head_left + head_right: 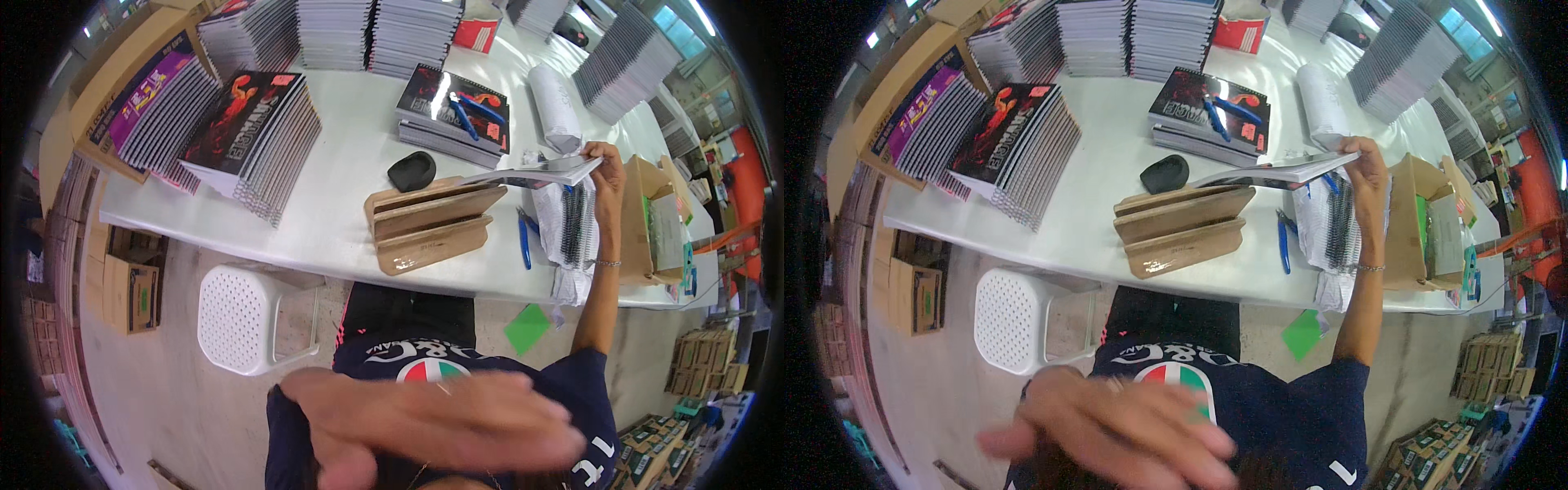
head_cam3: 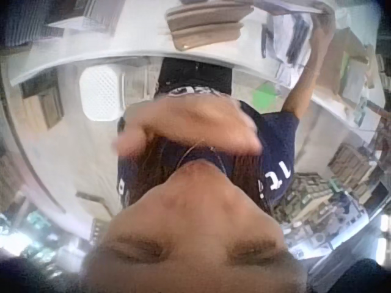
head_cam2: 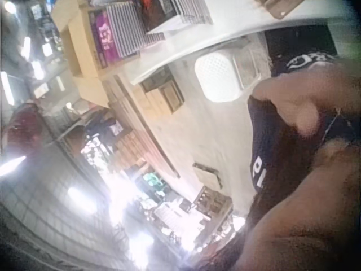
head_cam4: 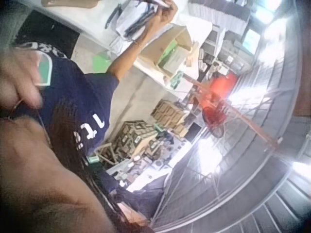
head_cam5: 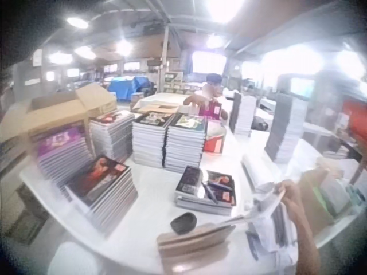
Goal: The person places a notebook onto a wooden stand, threads a plastic spiral through the punched holes by hand, and trims the excess spiral using blue shears before stacking the completed notebook on a pile.
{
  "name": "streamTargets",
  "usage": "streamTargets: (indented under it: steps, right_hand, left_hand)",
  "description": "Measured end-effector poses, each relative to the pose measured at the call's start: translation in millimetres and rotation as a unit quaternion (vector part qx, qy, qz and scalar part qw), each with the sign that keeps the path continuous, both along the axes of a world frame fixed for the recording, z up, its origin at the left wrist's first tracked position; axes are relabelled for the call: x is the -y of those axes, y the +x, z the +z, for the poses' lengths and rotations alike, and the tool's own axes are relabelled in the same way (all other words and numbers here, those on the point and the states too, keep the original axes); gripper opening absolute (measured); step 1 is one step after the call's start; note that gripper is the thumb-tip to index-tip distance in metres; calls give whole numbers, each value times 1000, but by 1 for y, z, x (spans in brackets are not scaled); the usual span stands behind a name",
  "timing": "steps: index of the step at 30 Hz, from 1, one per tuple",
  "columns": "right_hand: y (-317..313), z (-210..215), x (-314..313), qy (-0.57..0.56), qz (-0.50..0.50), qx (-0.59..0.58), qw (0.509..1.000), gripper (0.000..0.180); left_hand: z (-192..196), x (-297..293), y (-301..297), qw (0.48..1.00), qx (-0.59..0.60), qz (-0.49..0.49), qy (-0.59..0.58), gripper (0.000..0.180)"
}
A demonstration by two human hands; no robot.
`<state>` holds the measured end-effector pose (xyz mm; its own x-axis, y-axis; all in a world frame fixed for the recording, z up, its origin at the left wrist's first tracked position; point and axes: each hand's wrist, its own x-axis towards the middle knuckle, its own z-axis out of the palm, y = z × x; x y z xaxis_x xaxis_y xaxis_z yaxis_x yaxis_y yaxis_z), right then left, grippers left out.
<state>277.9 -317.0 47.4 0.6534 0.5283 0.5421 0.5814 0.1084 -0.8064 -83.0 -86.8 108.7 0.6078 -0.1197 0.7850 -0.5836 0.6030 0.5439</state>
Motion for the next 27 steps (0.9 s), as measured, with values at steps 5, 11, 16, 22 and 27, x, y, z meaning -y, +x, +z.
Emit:
streamTargets:
  steps: [5, 11, 16, 22, 27]
  right_hand:
    - [-3, 6, -2, -53, 24, -4, 998, 28]
    - [-44, 1, -50, -136, -6, 86, 987, 22]
    - [-89, -11, -89, -173, 55, 66, 981, 27]
    - [-89, -19, -60, -144, -174, 188, 956, 36]
    - [-42, -90, 86, -416, -556, 79, 715, 33]
  left_hand:
    - [-5, 35, 35, 959, 275, 46, -46, 75]
    - [-3, -25, 5, 994, 71, -63, -52, 77]
    - [-50, -51, 10, 855, -141, 499, -20, 53]
    - [-123, -43, 75, 715, -347, 591, 141, 79]
    - [-144, -59, 83, 759, -382, 495, 182, 68]
